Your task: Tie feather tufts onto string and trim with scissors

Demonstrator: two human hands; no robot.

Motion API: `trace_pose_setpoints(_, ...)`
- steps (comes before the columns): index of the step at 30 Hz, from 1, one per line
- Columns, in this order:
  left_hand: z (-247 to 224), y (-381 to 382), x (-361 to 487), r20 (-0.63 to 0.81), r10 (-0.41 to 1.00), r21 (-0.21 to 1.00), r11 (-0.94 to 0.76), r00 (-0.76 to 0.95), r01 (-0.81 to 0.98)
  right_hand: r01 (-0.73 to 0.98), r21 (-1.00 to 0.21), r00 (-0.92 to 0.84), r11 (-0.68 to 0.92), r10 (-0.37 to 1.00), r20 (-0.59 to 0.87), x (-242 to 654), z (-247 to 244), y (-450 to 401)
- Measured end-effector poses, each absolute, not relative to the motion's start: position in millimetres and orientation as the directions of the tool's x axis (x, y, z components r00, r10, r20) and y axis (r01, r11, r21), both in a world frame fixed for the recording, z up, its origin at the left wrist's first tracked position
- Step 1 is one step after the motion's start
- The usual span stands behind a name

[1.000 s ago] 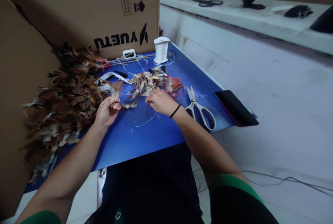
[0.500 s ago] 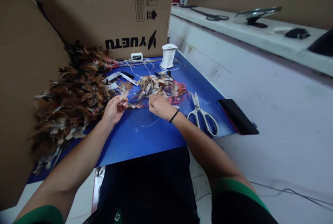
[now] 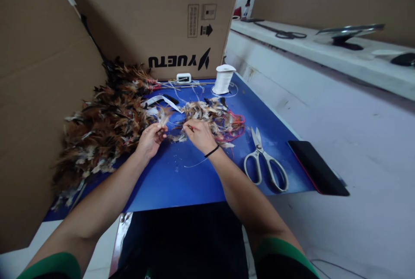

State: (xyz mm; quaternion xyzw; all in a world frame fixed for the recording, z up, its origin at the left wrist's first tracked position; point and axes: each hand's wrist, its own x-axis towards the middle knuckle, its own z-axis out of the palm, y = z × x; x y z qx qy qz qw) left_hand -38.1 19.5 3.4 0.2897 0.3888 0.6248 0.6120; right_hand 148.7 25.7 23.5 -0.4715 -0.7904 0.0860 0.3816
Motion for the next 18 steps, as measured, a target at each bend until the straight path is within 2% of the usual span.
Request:
trace_pose_setpoints(3, 5.0, 18.0, -36.1, -0.115, 0.988, 0.859, 0.047, -0.103, -0.509, 0.707, -0.438, -0.261, 0.555, 0.780, 0.568, 148.5, 19.5, 22.1)
trace_pose_setpoints(5, 6.4, 16.4, -34.2, -0.110, 0.989, 0.864, 0.048, -0.097, -0.500, 0.750, -0.376, -0.293, 0.543, 0.784, 0.548, 147.5, 19.6, 19.1)
trace_pose_setpoints(10, 7.8, 11.0, -30.3, -0.115, 0.993, 0.868, 0.087, -0.028, -0.489, 0.922, -0.117, -0.283, 0.369, 0.849, 0.446, 140.8, 21.0, 12.2)
trace_pose_setpoints(13, 7.7, 6.6, -27.8, -0.149, 0.988, 0.866, 0.145, 0.031, -0.478, 0.958, 0.008, -0.264, 0.287, 0.871, 0.415, 138.1, 22.5, 10.6)
trace_pose_setpoints(18, 9.0, 0.1, -22.6, -0.236, 0.963, 0.850, 0.268, 0.128, -0.453, 0.966, 0.043, -0.248, 0.253, 0.873, 0.420, 137.9, 24.2, 11.6)
